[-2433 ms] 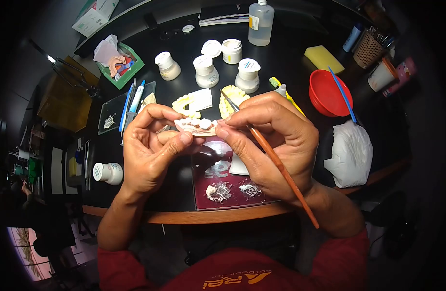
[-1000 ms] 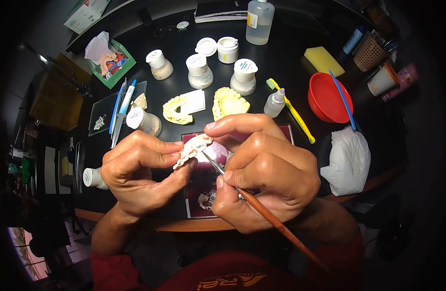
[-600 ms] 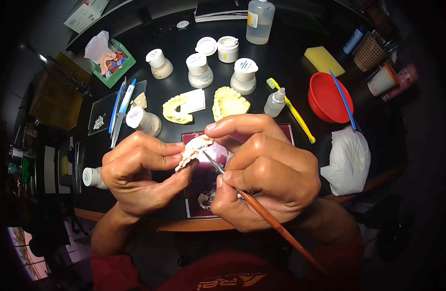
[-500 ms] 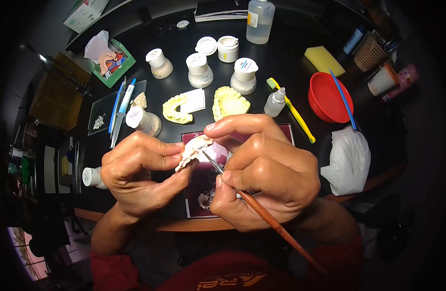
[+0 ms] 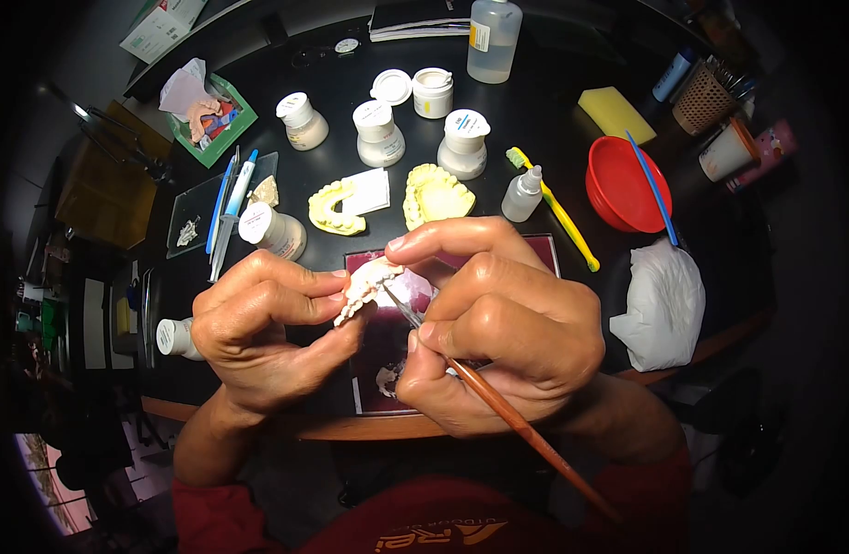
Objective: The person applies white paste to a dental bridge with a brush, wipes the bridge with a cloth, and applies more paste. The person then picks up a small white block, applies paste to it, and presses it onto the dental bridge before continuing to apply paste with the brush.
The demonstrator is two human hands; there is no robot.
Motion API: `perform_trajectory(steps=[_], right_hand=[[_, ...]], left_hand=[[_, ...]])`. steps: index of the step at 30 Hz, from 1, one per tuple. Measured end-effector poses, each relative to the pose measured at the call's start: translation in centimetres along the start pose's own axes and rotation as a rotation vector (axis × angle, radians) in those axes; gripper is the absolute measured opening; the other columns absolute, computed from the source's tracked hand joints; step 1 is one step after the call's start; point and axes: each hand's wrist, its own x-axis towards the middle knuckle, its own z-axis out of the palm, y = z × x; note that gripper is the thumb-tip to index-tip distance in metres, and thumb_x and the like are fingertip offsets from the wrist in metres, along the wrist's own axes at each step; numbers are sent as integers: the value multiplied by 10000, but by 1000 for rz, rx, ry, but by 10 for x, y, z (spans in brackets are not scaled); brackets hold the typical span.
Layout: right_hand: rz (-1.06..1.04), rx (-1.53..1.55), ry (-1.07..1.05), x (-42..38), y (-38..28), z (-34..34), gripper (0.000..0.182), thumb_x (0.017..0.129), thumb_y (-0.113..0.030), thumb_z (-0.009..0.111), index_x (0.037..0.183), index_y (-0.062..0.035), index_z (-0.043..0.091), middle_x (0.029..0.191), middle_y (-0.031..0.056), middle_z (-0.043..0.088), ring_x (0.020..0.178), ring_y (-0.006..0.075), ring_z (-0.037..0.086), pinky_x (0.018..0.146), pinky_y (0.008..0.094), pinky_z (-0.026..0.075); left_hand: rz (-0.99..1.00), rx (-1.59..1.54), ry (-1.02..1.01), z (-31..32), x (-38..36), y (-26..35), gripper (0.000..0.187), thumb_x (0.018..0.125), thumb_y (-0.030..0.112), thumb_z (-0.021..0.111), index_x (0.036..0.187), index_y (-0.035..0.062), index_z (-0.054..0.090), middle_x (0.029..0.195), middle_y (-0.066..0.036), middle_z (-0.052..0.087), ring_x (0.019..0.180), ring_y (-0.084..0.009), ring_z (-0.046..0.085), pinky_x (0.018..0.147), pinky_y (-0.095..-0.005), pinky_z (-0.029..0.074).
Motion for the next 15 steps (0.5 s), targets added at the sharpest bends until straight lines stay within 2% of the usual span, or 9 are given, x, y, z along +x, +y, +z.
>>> perform_trajectory(steps=[2,4,6,9,15], right_hand=[[-2,-2,25,-1,1,1,291,691,133,690,899,-33,572,791,97,624,1066,357,661,919,488,613],[-10,-2,91,0,3,6,291,622,133,697,822,-40,577,754,75,616,994,358,700,842,438,596],[-14,-3,91,1,3,6,291,620,134,697,821,-39,577,753,76,617,990,358,701,841,438,596],[-7,-8,4,0,0,0,294,707,134,688,921,-29,569,801,105,627,1073,356,655,940,503,620],[-6,-12,1,0,-1,0,295,704,136,684,918,-28,564,798,108,625,1059,352,656,928,511,625]], left_hand=[[1,-2,-3,0,0,0,227,633,-39,889,774,-16,712,814,-152,728,739,-199,737,624,-272,580],[-5,2,1,0,0,1,225,633,-38,888,773,-15,714,815,-151,728,738,-200,738,622,-271,578],[-6,4,3,0,0,1,225,633,-38,889,773,-14,715,816,-151,729,738,-201,738,620,-270,576],[-3,3,5,0,0,0,225,632,-37,889,775,-13,717,818,-151,729,737,-202,739,619,-269,574],[-5,5,9,0,0,0,225,635,-36,887,788,-13,723,821,-151,729,738,-200,739,620,-267,574]])
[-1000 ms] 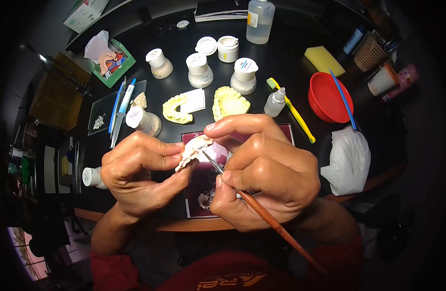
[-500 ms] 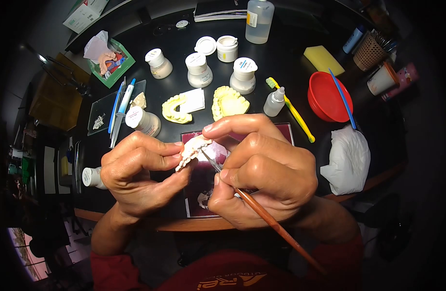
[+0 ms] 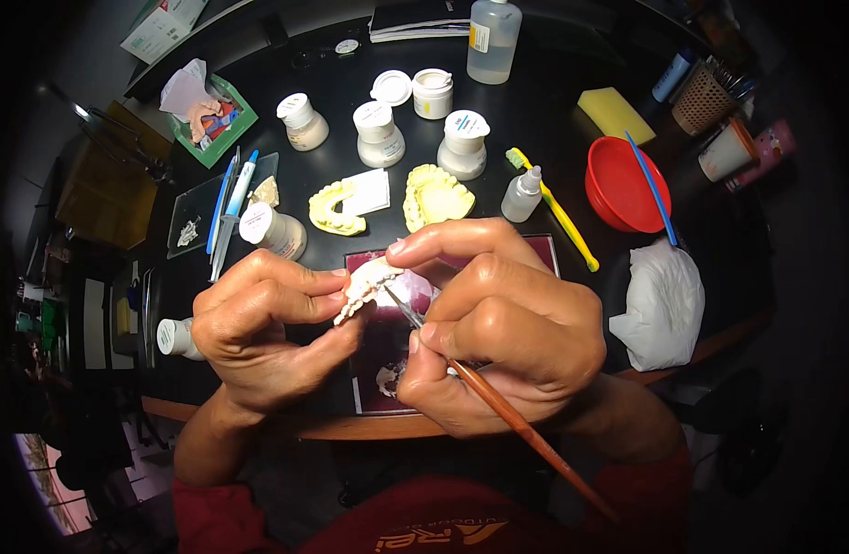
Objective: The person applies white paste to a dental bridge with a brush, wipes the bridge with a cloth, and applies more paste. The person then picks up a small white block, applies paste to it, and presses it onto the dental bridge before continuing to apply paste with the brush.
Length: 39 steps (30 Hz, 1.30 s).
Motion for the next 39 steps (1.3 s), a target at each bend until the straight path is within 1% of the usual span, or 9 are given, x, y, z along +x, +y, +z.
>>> perform_trajectory(steps=[15,29,39], right_hand=[[-8,-17,10,0,0,1,271,715,116,700,894,-31,559,785,103,617,1055,361,662,918,519,628],[-30,-14,32,2,2,4,283,659,117,688,855,-39,557,770,86,608,1026,372,676,882,506,642],[-32,-15,38,2,0,3,281,664,110,693,859,-41,557,772,88,608,1030,372,678,875,501,641]], left_hand=[[7,6,7,1,1,0,227,634,-40,882,788,-18,717,809,-151,732,733,-202,741,618,-269,577],[-16,24,8,1,2,2,221,635,-50,878,783,-24,716,791,-144,727,712,-194,733,605,-268,573],[-9,21,5,2,1,1,220,632,-43,884,760,-12,707,788,-138,722,711,-193,732,605,-270,571]])
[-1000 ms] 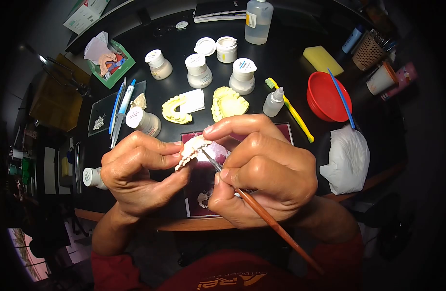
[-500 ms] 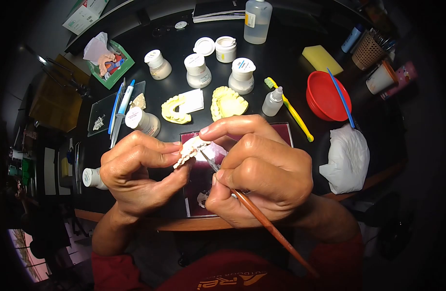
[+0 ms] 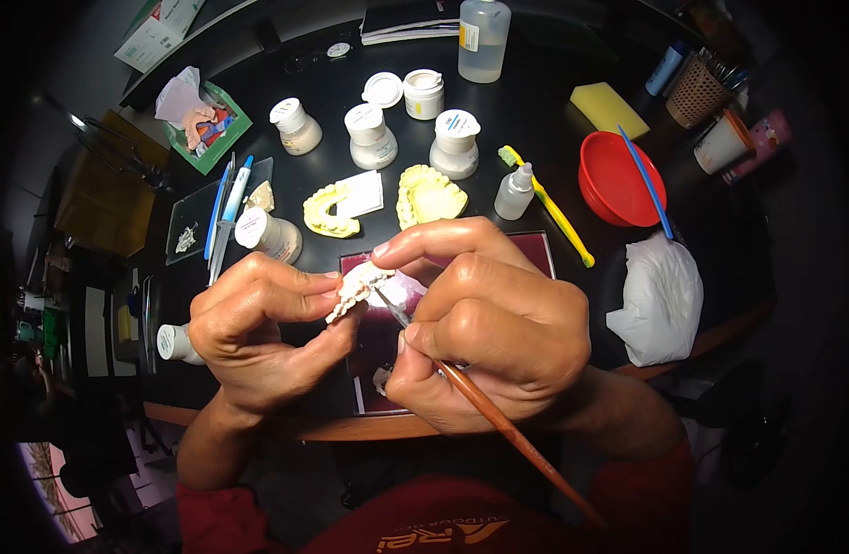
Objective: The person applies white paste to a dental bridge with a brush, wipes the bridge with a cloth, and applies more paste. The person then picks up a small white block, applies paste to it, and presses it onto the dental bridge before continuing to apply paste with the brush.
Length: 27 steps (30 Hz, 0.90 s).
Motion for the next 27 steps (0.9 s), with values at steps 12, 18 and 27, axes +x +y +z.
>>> perform_trajectory(steps=[12,18,27], right_hand=[[-19,2,-3,-1,1,-1,261,669,95,698,847,-38,562,766,90,612,1023,374,670,897,518,626],[3,-4,-11,-2,0,-2,262,657,98,705,834,-41,572,765,87,613,1033,377,668,898,515,626],[5,-18,-5,-2,-1,-1,289,641,107,710,844,-48,575,767,79,614,1017,375,678,881,509,631]], left_hand=[[-58,-23,-19,4,-1,-1,222,633,-27,892,698,13,684,770,-111,710,690,-156,713,583,-256,552],[-50,-16,-39,3,-2,-2,227,635,-27,894,698,12,680,791,-115,716,696,-152,711,585,-257,553],[-45,-12,-40,3,-2,-2,242,635,-32,895,687,15,663,788,-108,712,696,-150,711,580,-255,552]])
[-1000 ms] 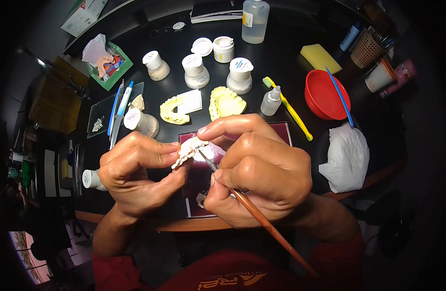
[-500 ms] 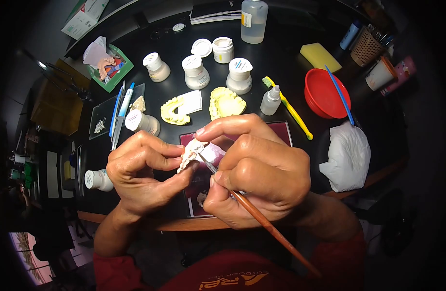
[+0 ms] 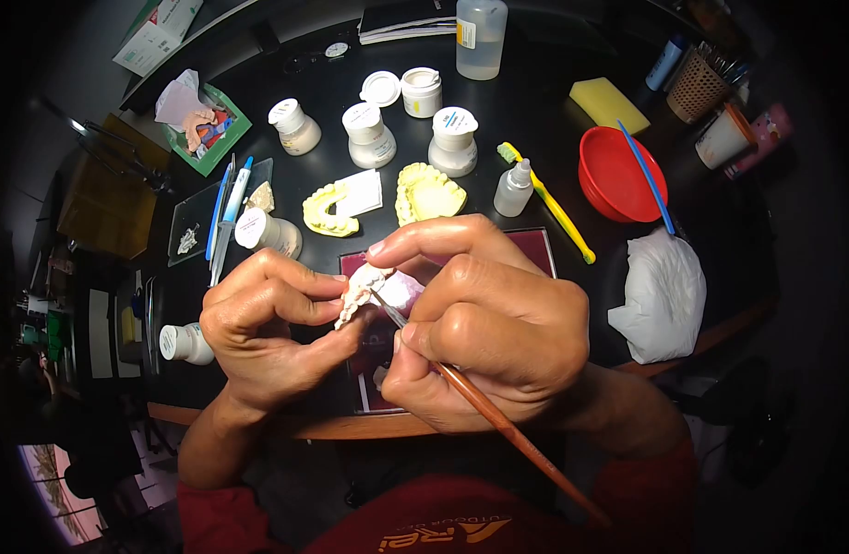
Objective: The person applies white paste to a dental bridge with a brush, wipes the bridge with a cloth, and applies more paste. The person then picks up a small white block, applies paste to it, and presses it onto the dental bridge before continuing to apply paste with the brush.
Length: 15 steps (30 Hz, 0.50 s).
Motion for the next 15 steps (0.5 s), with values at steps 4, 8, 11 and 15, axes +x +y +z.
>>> perform_trajectory(steps=[4,8,11,15], right_hand=[[-1,-2,-3,0,0,0,291,639,105,711,843,-50,573,767,77,614,1014,374,681,880,507,631],[3,-12,-4,1,-1,-1,296,634,105,711,840,-50,567,766,77,612,1011,373,683,880,507,630],[3,-13,-1,0,-1,-1,296,633,105,710,838,-49,562,766,78,612,1013,372,682,881,506,630],[6,-10,-14,1,0,-1,290,641,102,710,837,-48,558,765,80,612,1023,372,678,886,507,631]], left_hand=[[6,15,12,1,0,0,265,617,-40,905,659,24,652,793,-115,718,677,-130,685,571,-245,522],[9,15,20,1,0,0,274,607,-41,912,648,27,650,797,-117,721,670,-120,674,573,-242,513],[7,9,22,1,0,1,273,606,-43,912,651,26,652,795,-116,721,675,-123,679,577,-243,518],[11,13,19,0,0,0,268,609,-43,911,659,25,656,798,-119,721,690,-126,690,581,-240,522]])
